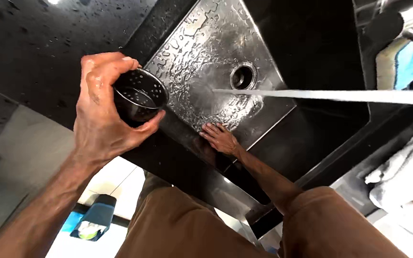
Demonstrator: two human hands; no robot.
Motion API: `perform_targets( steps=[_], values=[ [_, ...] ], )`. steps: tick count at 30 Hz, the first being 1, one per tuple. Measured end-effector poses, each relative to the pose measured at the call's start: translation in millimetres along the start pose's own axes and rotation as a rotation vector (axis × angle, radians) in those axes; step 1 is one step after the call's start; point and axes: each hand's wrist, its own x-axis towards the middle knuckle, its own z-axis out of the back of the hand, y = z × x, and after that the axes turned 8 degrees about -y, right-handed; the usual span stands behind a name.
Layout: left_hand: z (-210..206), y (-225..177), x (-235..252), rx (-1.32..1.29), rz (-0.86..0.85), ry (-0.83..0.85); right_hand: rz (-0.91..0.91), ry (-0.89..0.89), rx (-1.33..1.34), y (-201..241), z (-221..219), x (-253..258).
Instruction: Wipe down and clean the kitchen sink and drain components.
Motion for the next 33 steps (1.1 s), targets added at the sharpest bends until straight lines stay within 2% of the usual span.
perform_targets(
  steps=[3,5,7,9,10,13,16,18,19,21,22,24,26,28,31,33],
  values=[
    [-1.2,5.1,0.5,-0.017,0.01,-0.007,-0.088,-0.124,-0.047,-8.0,-8.1,83.5],
    [-3.2,4.7,-1.1,-0.005,-0.002,-0.008,-0.36,-0.231,-0.103,-16.9,-2.8,125.0],
    [-2.8,0.9,-0.5,0.044,-0.024,-0.018,-0.752,-0.397,-0.126,-26.9,8.4,149.5],
    [-2.3,0.6,0.5,0.078,-0.05,-0.034,-1.009,-0.537,-0.083,-28.3,29.5,144.6],
    [-3.4,2.0,0.4,0.067,-0.052,-0.047,-1.05,-0.558,-0.049,-24.6,47.5,130.4],
    [-9.5,12.5,-3.7,-0.004,-0.027,-0.063,-0.921,-0.559,-0.008,-9.9,124.0,69.6],
    [-14.5,20.2,-8.9,-0.011,-0.014,-0.072,-0.887,-0.607,-0.042,-11.3,186.7,35.9],
    [-13.3,19.6,-8.6,-0.001,-0.015,-0.072,-0.926,-0.639,-0.044,-12.2,202.5,27.2],
    [-13.1,20.4,-6.4,-0.002,-0.022,-0.079,-0.945,-0.598,-0.01,-17.6,205.2,25.1],
    [-12.4,20.6,-9.0,-0.005,-0.015,-0.068,-1.024,-0.457,0.208,-18.8,214.6,15.9],
    [-12.5,19.9,-10.0,-0.001,-0.008,-0.06,-1.069,-0.487,0.278,-12.7,223.7,13.5],
    [-12.8,19.2,-6.3,0.008,-0.007,-0.073,-1.14,-0.671,0.331,-9.1,249.5,19.7],
    [-10.7,19.5,-6.8,0.013,-0.001,-0.061,-1.16,-1.041,0.327,-22.9,264.0,31.9],
    [-13.5,21.8,-7.6,0.015,0.003,-0.055,-1.042,-1.27,0.28,-40.4,282.3,37.2],
    [-13.5,19.1,-6.5,0.024,0.01,-0.062,-0.785,-1.332,0.228,-62.1,307.8,50.2],
    [-11.7,15.2,-6.7,0.039,0.0,-0.063,-0.816,-1.307,0.07,-70.6,312.6,56.1]
  ],
)
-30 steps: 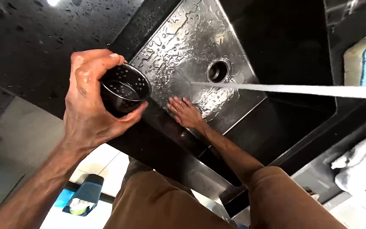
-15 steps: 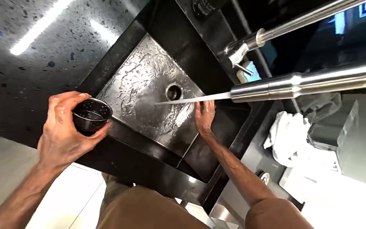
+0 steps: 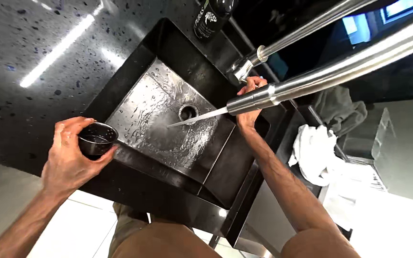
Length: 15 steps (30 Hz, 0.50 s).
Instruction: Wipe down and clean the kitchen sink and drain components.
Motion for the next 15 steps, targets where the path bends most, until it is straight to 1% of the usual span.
perform_targets(
  steps=[2,4,8,10,12,14,15],
  values=[
    [-0.7,-3.2,2.2,0.013,-0.022,-0.016,0.043,0.001,-0.166,3.8,2.7,5.9],
    [-1.1,-3.8,3.6,0.017,-0.031,-0.04,0.042,0.037,-0.325,10.5,4.8,16.6],
    [0.7,-4.3,1.3,0.023,-0.028,-0.033,0.021,0.155,-0.492,25.0,9.8,41.5],
    [0.6,-7.8,2.7,0.032,-0.028,-0.018,0.028,0.213,-0.475,32.2,13.0,52.6],
    [4.4,-15.1,2.1,0.042,0.027,0.013,-0.004,0.233,-0.367,42.9,17.6,49.9],
    [6.4,-16.2,3.2,0.023,0.033,-0.016,-0.037,0.153,-0.236,62.3,20.5,24.8],
    [6.5,-14.9,1.8,0.007,0.016,-0.041,-0.023,0.111,-0.218,69.2,23.8,1.5]
  ],
)
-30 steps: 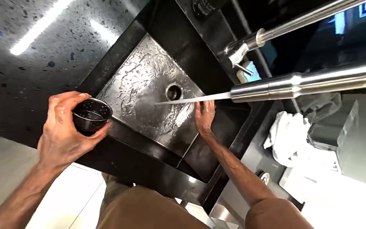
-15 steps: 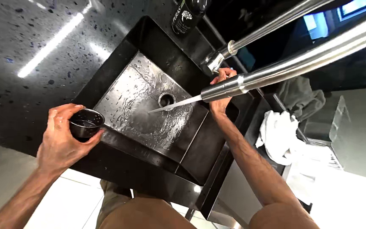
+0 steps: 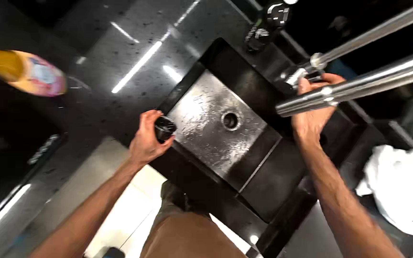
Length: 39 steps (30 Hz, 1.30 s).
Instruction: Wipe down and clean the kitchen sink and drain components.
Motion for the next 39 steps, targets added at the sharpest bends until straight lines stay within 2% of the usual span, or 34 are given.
perform_targets(
  steps=[2,3,5,6,7,8,11,12,17,20,24,26,28,30,33,35,36,39],
  values=[
    [-1.8,1.9,1.0,-0.061,-0.037,-0.048,0.016,0.05,-0.07,-6.0,-4.1,-56.3],
    [-2.4,2.9,2.6,-0.086,-0.044,-0.061,0.001,0.182,-0.099,-18.7,-14.9,-84.7],
    [-1.4,2.1,-1.0,-0.121,-0.057,-0.074,-0.115,0.772,-0.135,-52.3,-27.2,-135.0],
    [-1.0,1.6,-1.7,-0.139,-0.067,-0.094,-0.122,0.964,-0.202,-64.0,-32.7,-151.4],
    [-0.5,2.1,0.0,-0.163,-0.085,-0.125,-0.098,1.041,-0.265,-67.0,-34.1,-160.2],
    [0.3,3.3,2.8,-0.183,-0.108,-0.162,-0.08,0.989,-0.287,-64.8,-29.4,-162.6],
    [4.7,3.1,5.7,-0.178,-0.138,-0.231,-0.122,0.635,-0.203,-59.9,-6.4,-143.8],
    [7.4,1.8,8.5,-0.17,-0.159,-0.233,-0.132,0.596,-0.177,-61.5,-0.7,-133.8],
    [16.0,-2.5,31.3,-0.083,-0.237,-0.289,-0.082,0.693,-0.208,-76.0,14.0,-116.8],
    [23.9,15.5,50.3,0.045,-0.181,-0.327,-0.023,0.657,-0.239,-74.8,15.6,-125.0],
    [34.6,41.4,50.6,0.192,-0.017,-0.092,0.072,0.409,-0.243,-69.9,39.7,-132.8],
    [38.5,49.0,48.0,0.179,0.029,-0.06,0.117,0.224,-0.319,-74.9,42.9,-106.0],
    [42.9,49.4,38.9,0.141,0.025,-0.112,0.104,0.054,-0.405,-83.2,39.0,-62.2],
    [46.6,32.1,30.2,0.107,-0.072,-0.173,0.089,0.023,-0.424,-88.9,37.3,-22.0],
    [42.7,-18.0,15.9,0.044,-0.164,-0.128,0.031,0.158,-0.431,-105.7,26.2,19.9],
    [28.6,-50.3,5.3,-0.124,-0.083,-0.041,-0.026,0.251,-0.43,-115.7,19.0,36.9],
    [20.8,-64.3,-1.0,-0.256,0.019,0.009,-0.045,0.283,-0.432,-118.2,17.4,40.7],
    [4.5,-93.8,-7.2,-0.703,0.458,0.123,-0.068,0.265,-0.468,-114.8,13.8,37.6]
  ],
)
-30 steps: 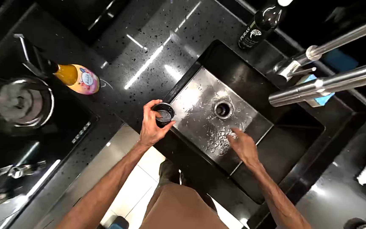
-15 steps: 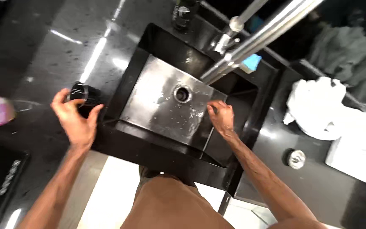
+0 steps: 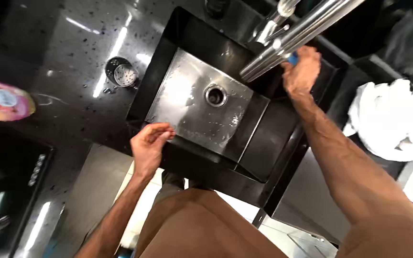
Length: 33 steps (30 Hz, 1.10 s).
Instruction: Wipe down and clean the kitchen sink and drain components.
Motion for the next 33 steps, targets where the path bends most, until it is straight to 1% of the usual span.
perform_targets(
  steps=[2,3,5,7,10,14,16,17,20,21,22,24,25,26,27,28,30,31,33],
  values=[
    [-11.1,-12.3,-4.4,-0.219,0.219,0.04,-0.022,0.02,-0.032,-3.5,7.0,1.0],
    [-13.0,-20.5,-11.4,-0.301,0.301,0.067,-0.023,0.062,-0.049,-8.8,10.8,-4.6],
    [-13.5,-37.0,-12.6,-0.465,0.378,0.106,-0.004,0.097,-0.06,-17.5,12.3,-6.3],
    [-11.5,-50.3,-13.4,-0.554,0.4,0.136,-0.007,0.095,-0.067,-22.9,12.3,-6.0],
    [-8.1,-67.6,-23.6,-0.555,0.368,0.169,-0.011,0.096,-0.121,-26.2,14.0,-15.6],
    [-0.3,-91.5,-40.6,-0.504,0.301,0.207,-0.017,0.057,-0.141,-19.0,16.5,-23.1],
    [0.3,-100.2,-48.0,-0.506,0.296,0.209,-0.041,0.052,-0.16,-2.8,22.1,-41.6],
    [-0.3,-103.5,-51.2,-0.509,0.291,0.21,-0.047,0.083,-0.158,10.2,26.2,-56.5],
    [-3.8,-107.3,-56.9,-0.542,0.29,0.231,-0.053,0.283,-0.11,36.1,24.8,-117.2],
    [-5.2,-108.8,-59.2,-0.544,0.294,0.247,-0.089,0.328,-0.023,35.3,18.5,-137.9],
    [-6.4,-110.7,-61.8,-0.541,0.298,0.265,-0.151,0.353,0.129,30.6,12.8,-157.3],
    [-9.2,-112.7,-64.0,-0.517,0.277,0.3,-0.351,0.406,0.595,26.1,13.7,-188.0],
    [-11.0,-111.1,-63.9,-0.501,0.252,0.319,-0.447,0.48,0.835,31.9,27.5,-200.8],
    [-13.2,-107.7,-62.8,-0.482,0.222,0.345,-0.499,0.573,1.019,38.9,47.3,-212.7],
    [-16.1,-104.6,-62.9,-0.458,0.209,0.362,-0.484,0.688,1.164,44.8,68.2,-221.3],
    [-19.3,-102.1,-63.2,-0.435,0.204,0.38,-0.429,0.808,1.291,50.0,86.0,-226.1],
    [-27.7,-97.8,-63.4,-0.395,0.186,0.417,-0.291,1.014,1.487,59.0,106.6,-226.4],
    [-32.6,-96.5,-64.4,-0.385,0.174,0.435,-0.219,1.07,1.546,64.3,113.0,-225.9],
    [-41.9,-98.4,-65.9,-0.363,0.148,0.458,-0.068,1.126,1.595,77.4,120.7,-222.2]
  ],
)
